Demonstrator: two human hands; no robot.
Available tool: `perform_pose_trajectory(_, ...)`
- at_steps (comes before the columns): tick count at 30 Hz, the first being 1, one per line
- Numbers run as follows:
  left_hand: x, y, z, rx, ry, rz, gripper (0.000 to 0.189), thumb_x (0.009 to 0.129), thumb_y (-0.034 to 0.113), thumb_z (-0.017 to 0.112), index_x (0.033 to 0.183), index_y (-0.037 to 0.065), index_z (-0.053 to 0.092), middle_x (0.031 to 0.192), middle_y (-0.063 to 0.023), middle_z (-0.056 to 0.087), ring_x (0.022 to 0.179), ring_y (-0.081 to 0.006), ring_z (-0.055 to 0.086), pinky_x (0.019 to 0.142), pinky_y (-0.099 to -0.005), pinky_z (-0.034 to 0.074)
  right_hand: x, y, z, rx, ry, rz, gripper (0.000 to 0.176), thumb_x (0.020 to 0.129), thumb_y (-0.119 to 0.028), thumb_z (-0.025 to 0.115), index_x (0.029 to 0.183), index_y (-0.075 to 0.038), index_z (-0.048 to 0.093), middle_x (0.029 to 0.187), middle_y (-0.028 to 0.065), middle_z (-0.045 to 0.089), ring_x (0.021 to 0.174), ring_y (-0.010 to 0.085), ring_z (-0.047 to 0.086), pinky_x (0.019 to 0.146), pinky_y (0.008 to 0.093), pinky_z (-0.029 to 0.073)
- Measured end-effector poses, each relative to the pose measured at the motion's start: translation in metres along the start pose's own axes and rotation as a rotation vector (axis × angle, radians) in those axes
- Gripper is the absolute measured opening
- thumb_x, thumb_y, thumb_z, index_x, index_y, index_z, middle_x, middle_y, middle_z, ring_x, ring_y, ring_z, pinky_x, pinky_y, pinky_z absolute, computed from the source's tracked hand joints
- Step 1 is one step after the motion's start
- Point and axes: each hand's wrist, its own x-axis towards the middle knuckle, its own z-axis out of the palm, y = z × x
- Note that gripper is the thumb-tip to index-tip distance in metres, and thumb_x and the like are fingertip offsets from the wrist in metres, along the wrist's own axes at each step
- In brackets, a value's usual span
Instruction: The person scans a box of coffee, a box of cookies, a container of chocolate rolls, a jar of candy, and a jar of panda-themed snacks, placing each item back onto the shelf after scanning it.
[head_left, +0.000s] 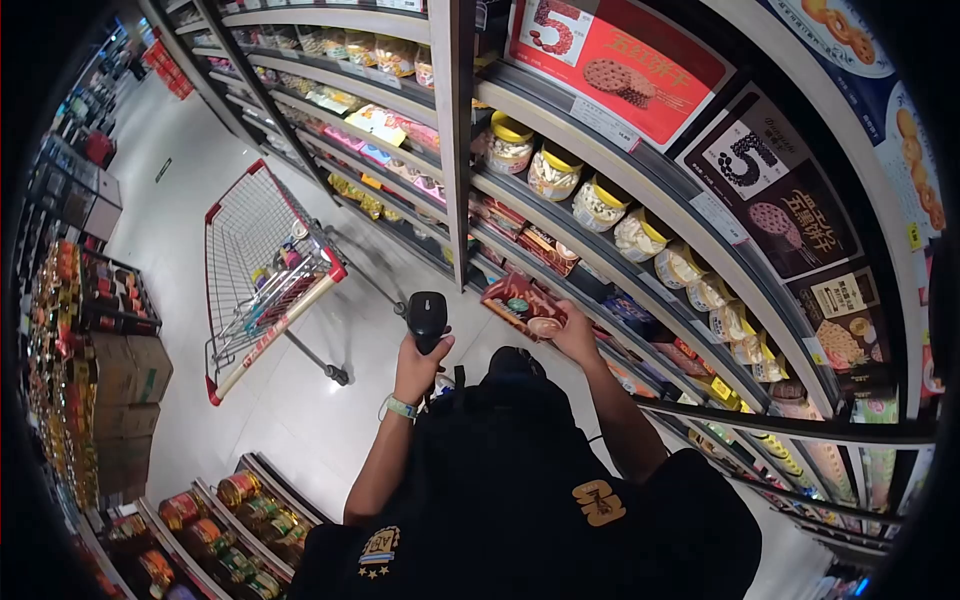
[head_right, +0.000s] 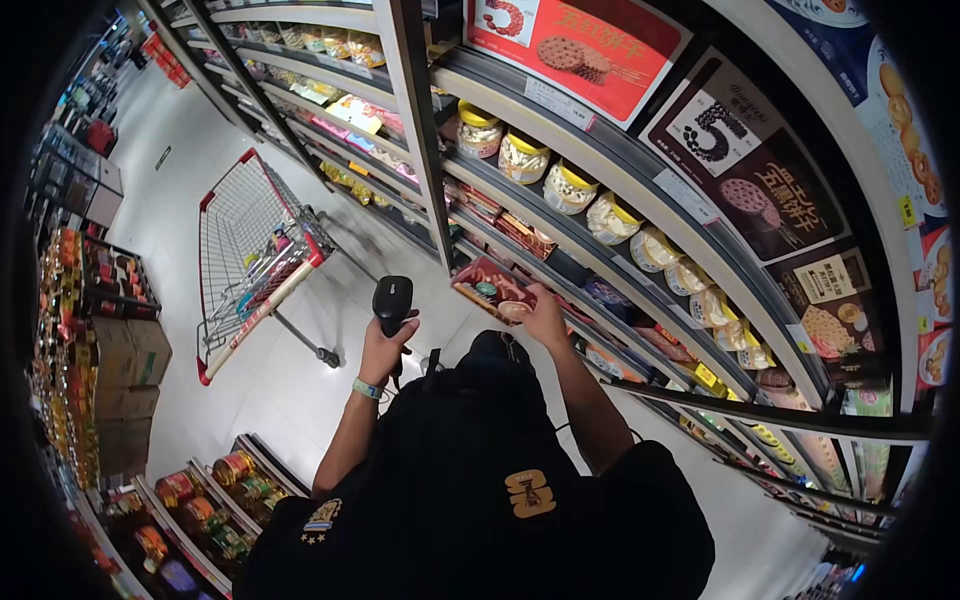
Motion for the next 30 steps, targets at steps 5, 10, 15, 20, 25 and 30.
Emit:
perform_pose_trajectory(5,0.015,0.005,-0.012,0.031,-0.047,-0.052,0.041,0.09,0.02,0.079,0.121,-0.002,0.064,0.111,-0.0077,0.075,0.078,-0.0119,0.066,0.059,-0.0286,0.055,0.036,0.024,-0.018,-0.202,0.271,0.174,0.045,0.082,-0.015,0.079,0.121,-0.002,0.061,0.12,0.0235,0.068,0.114,0.0388,0.066,0.096,0.0446,0.051)
perform_pose_trajectory(10,0.026,0.012,-0.027,0.008,0.057,0.012,0.035,0.089,0.018,0.078,0.117,-0.001,0.066,0.107,-0.0074,0.076,0.085,-0.0134,0.071,0.061,-0.0283,0.054,0.098,0.049,-0.013,-0.219,0.339,0.187,0.057,0.088,-0.018,0.075,0.14,-0.004,0.055,0.136,0.0282,0.06,0.126,0.046,0.057,0.106,0.0485,0.045)
perform_pose_trajectory(15,0.036,0.017,-0.039,-0.047,0.112,0.015,0.029,0.092,0.014,0.075,0.116,-0.001,0.067,0.105,-0.0076,0.076,0.086,-0.0144,0.072,0.06,-0.0272,0.053,0.142,0.08,0.006,-0.479,0.286,0.151,0.048,0.091,-0.017,0.07,0.137,-0.006,0.059,0.141,0.0272,0.056,0.131,0.0457,0.051,0.113,0.0501,0.039)
perform_pose_trajectory(20,0.037,0.031,-0.052,-0.021,0.187,0.036,0.028,0.093,0.013,0.074,0.116,-0.001,0.067,0.108,-0.0088,0.075,0.087,-0.0163,0.073,0.059,-0.0259,0.052,0.143,0.069,-0.002,-0.524,0.256,0.212,0.043,0.093,-0.02,0.064,0.135,-0.01,0.063,0.14,0.0222,0.059,0.13,0.0418,0.055,0.111,0.049,0.042)
perform_pose_trajectory(25,0.015,0.075,-0.066,0.044,0.22,0.135,0.027,0.092,0.008,0.072,0.117,-0.001,0.066,0.108,-0.0096,0.075,0.086,-0.0154,0.072,0.06,-0.0268,0.052,0.163,0.111,0.015,-0.536,0.329,0.218,0.037,0.092,-0.019,0.062,0.126,-0.005,0.069,0.13,0.0245,0.066,0.121,0.0457,0.061,0.105,0.0517,0.047)
perform_pose_trajectory(30,-0.005,0.094,-0.145,0.593,0.648,0.431,0.026,0.088,0.001,0.07,0.114,-0.005,0.067,0.104,-0.0152,0.075,0.083,-0.0218,0.07,0.072,-0.0328,0.054,0.149,0.092,0.009,-0.365,0.263,0.259,0.05,0.086,-0.01,0.068,0.135,-0.003,0.06,0.134,0.027,0.062,0.121,0.0496,0.058,0.105,0.0496,0.049)
